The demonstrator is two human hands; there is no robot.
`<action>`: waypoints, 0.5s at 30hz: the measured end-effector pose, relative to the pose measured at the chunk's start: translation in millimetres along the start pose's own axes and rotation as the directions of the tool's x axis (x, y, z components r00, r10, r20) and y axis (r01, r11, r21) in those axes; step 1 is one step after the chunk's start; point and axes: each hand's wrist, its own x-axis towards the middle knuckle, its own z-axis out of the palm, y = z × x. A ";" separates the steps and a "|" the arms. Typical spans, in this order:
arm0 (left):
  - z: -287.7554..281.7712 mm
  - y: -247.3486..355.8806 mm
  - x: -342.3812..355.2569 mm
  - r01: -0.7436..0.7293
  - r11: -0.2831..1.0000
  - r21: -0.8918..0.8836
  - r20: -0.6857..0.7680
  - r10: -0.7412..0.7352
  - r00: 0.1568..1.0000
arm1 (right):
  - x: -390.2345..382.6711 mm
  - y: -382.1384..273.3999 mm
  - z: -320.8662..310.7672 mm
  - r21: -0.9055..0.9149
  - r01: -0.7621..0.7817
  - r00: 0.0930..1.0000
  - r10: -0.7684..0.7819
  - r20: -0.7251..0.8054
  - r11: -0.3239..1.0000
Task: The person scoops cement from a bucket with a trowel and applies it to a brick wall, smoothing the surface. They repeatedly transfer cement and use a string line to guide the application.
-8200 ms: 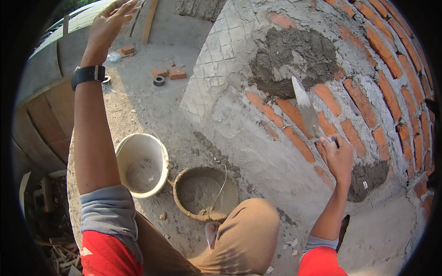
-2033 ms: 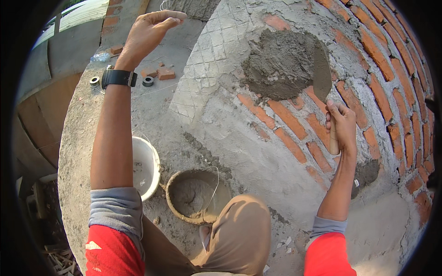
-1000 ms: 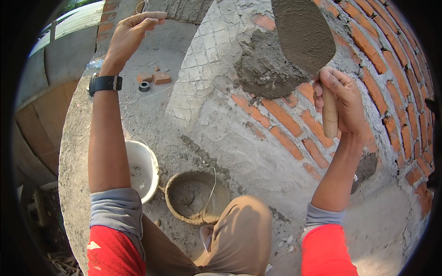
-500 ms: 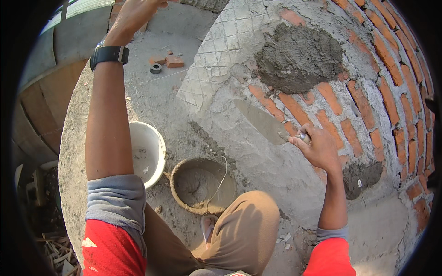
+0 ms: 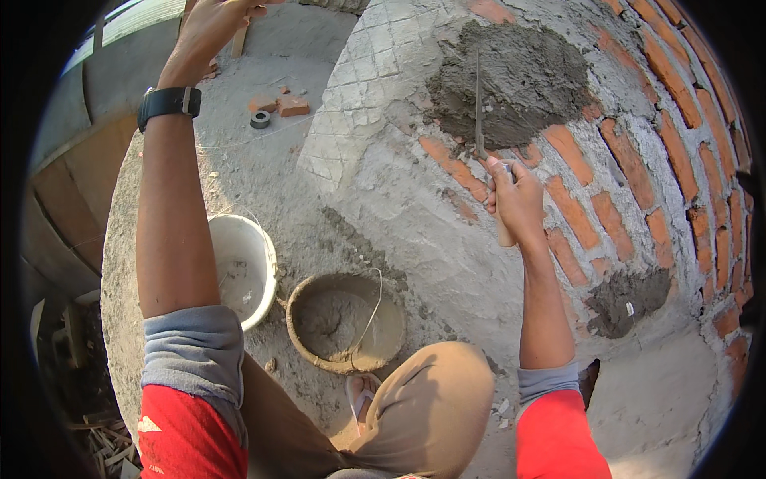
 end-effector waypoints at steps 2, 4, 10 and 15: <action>1.2 2.2 -0.6 -0.013 1.000 -0.007 0.006 0.013 1.000 | 6.0 -0.3 2.0 0.056 -0.033 0.999 0.032 0.016 0.998; 1.6 2.8 -1.0 -0.009 1.000 0.005 0.006 0.009 1.000 | 3.4 0.0 -6.0 0.021 -0.025 1.000 0.025 0.009 0.999; -0.1 -0.9 -0.5 -0.039 0.999 -0.001 0.001 0.039 0.999 | -23.6 8.7 -60.3 -0.060 -0.056 0.997 0.054 -0.048 0.997; 0.6 2.4 -3.8 0.019 1.000 0.001 -0.022 -0.019 1.000 | -48.2 12.6 -90.9 -0.495 0.101 0.947 -0.235 -0.217 0.863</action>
